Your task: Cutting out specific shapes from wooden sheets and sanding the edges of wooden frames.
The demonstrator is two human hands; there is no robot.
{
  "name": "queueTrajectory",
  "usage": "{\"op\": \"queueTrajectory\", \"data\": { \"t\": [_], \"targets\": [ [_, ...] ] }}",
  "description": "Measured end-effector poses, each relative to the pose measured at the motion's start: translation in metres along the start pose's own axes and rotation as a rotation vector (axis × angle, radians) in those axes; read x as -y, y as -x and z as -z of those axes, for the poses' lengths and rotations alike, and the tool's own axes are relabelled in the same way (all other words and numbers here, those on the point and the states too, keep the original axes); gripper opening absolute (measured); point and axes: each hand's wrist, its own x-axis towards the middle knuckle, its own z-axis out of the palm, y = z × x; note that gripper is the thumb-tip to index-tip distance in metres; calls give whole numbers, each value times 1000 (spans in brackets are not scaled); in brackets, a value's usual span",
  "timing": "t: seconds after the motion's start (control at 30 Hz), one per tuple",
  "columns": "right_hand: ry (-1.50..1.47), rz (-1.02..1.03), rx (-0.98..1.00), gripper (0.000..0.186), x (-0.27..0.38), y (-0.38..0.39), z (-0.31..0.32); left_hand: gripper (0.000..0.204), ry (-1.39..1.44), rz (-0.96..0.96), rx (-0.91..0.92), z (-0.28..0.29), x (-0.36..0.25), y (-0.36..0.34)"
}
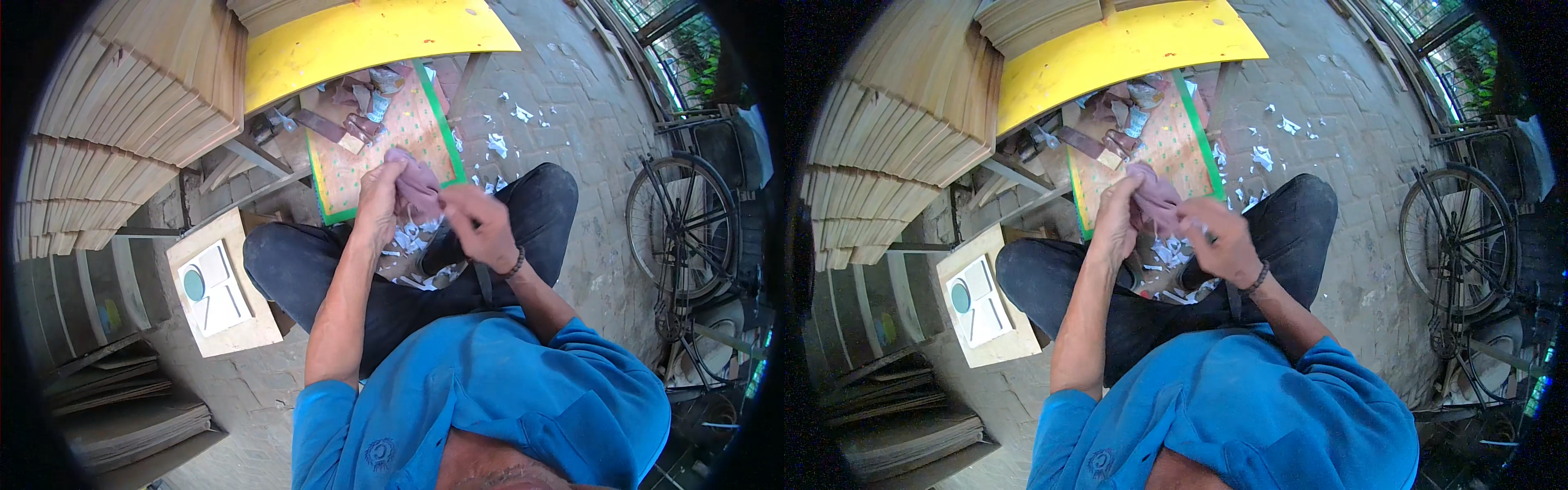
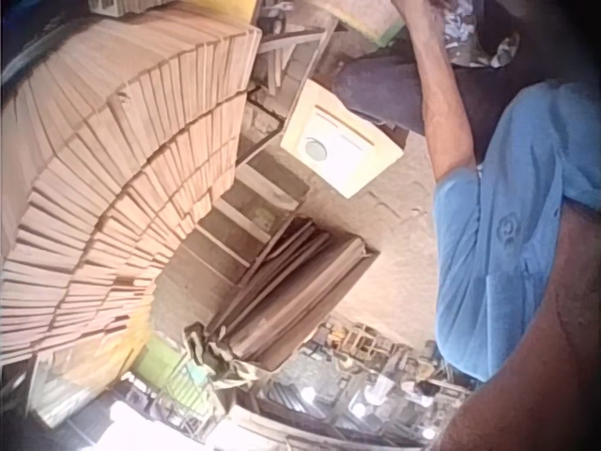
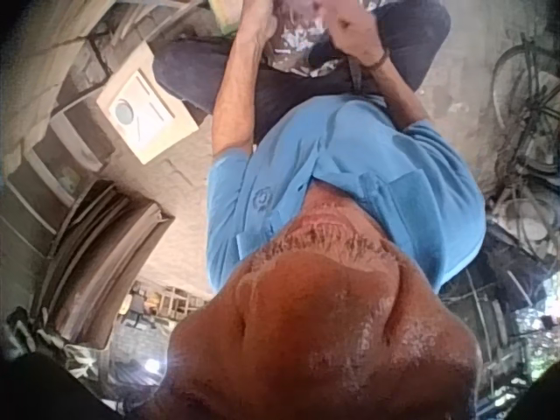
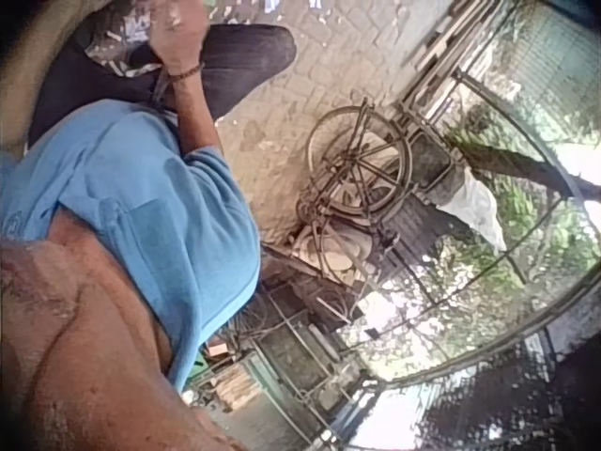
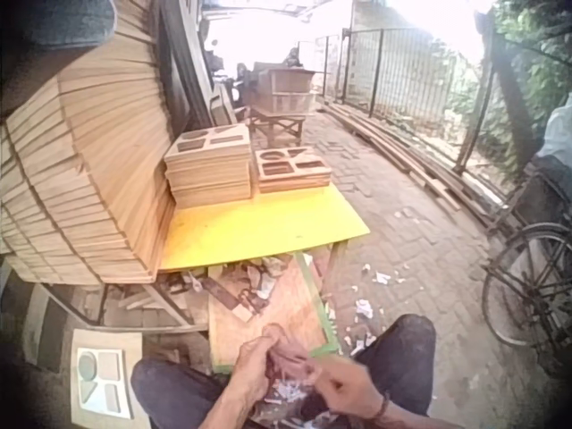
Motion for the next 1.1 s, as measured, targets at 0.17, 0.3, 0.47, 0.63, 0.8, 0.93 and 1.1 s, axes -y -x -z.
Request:
{"op": "queueTrajectory", "data": {
  "t": [0.17, 0.3, 0.47, 0.63, 0.8, 0.93, 1.1],
  "targets": [
    [-685, -553, -217, 59, -9, -23, 8, 36, 261, 96, 136, -16, -21, 17],
    [-1186, -376, -208, 67, -15, -29, -16, 38, 170, 265, 327, -7, -11, 10],
    [-1309, -576, -188, 56, -16, -29, -12, 44, 133, 256, 197, -14, -13, 7],
    [-535, -322, -422, 20, -17, -49, 23, 31, -433, 161, -87, -17, -8, 7],
    [168, -83, -731, 26, -7, -128, 94, 21, -329, -37, -111, 1, -10, 3],
    [529, 68, -703, 31, -70, -223, 132, 21, -522, -177, -55, 8, 5, 0],
    [913, -272, -202, 55, -118, -284, 99, 23, -600, -309, -19, 1, 7, 6]
  ]
}}
